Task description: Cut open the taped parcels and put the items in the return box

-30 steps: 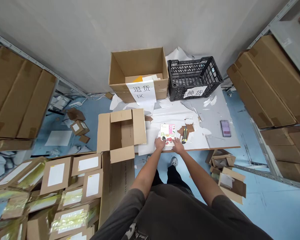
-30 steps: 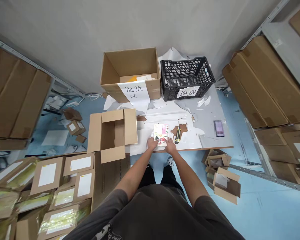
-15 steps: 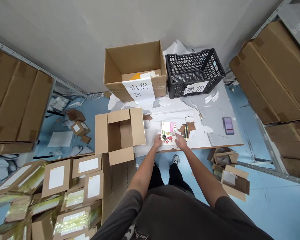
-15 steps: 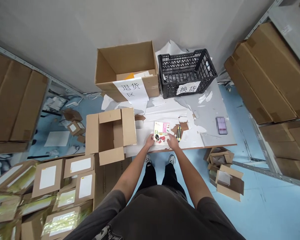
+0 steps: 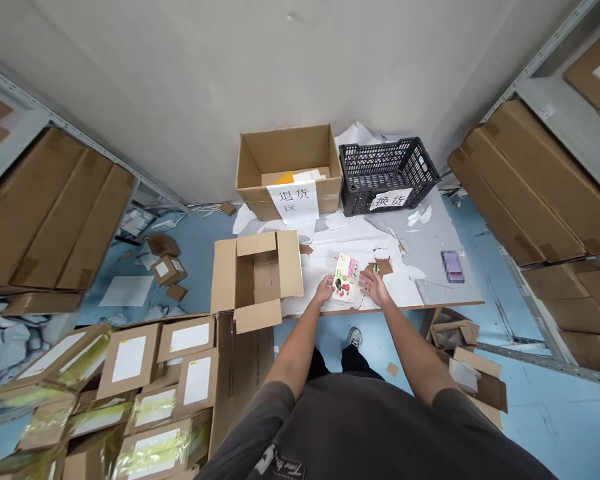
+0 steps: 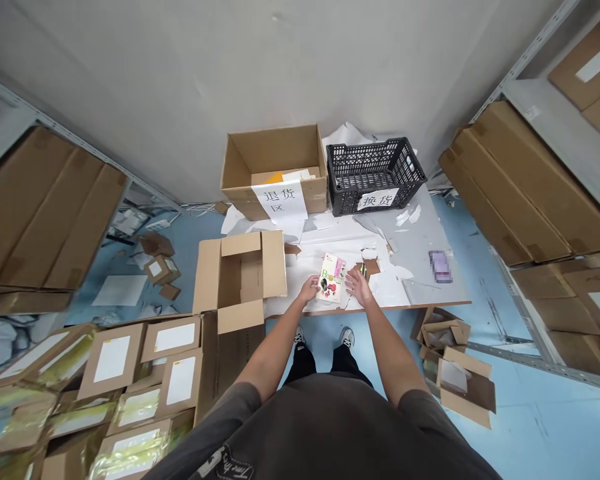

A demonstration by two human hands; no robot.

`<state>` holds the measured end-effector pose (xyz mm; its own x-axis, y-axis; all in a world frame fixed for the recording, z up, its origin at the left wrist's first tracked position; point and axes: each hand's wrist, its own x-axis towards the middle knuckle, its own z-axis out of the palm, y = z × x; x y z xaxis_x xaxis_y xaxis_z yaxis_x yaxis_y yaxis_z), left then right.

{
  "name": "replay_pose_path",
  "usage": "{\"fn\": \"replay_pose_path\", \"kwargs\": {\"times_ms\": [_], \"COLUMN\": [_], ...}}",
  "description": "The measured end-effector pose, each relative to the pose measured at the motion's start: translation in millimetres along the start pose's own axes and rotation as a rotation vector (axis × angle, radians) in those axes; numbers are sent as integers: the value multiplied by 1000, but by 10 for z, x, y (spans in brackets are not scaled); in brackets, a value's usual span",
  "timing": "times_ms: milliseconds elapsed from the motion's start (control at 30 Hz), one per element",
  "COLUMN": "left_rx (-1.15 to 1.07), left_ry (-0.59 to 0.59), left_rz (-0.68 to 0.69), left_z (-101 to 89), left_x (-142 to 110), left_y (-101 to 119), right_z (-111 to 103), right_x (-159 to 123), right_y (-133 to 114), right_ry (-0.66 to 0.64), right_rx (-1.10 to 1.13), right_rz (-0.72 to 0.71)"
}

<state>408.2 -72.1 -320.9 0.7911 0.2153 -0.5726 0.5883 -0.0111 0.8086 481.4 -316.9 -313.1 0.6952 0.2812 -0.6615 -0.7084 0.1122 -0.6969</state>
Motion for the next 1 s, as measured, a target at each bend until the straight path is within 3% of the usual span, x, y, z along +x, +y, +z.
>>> {"fn": "replay_pose_path", "kwargs": {"times_ms": [200, 433, 567, 700, 1000], "left_rx": [-151, -426, -504, -505, -447], "left_ry": [-72, -275, -438, -588, -569], "left_rz": [18, 92, 149, 236, 314], "left_z": [-243, -559, -832, -1090, -1161], "left_x": [-382, -891, -1098, -1240, -1331], "left_y": [198, 552, 871, 1133, 1269], "right_z": [-48, 259, 460, 661, 823], "right_x": [-233, -564, -795, -977, -1143], "right_y": [-167, -702, -1122, -1377, -1502], "right_ry": [26, -415, -539, -604, -606], "right_rx": [-82, 15, -32, -66, -70], "right_rz": [64, 1, -79, -151, -221]}}
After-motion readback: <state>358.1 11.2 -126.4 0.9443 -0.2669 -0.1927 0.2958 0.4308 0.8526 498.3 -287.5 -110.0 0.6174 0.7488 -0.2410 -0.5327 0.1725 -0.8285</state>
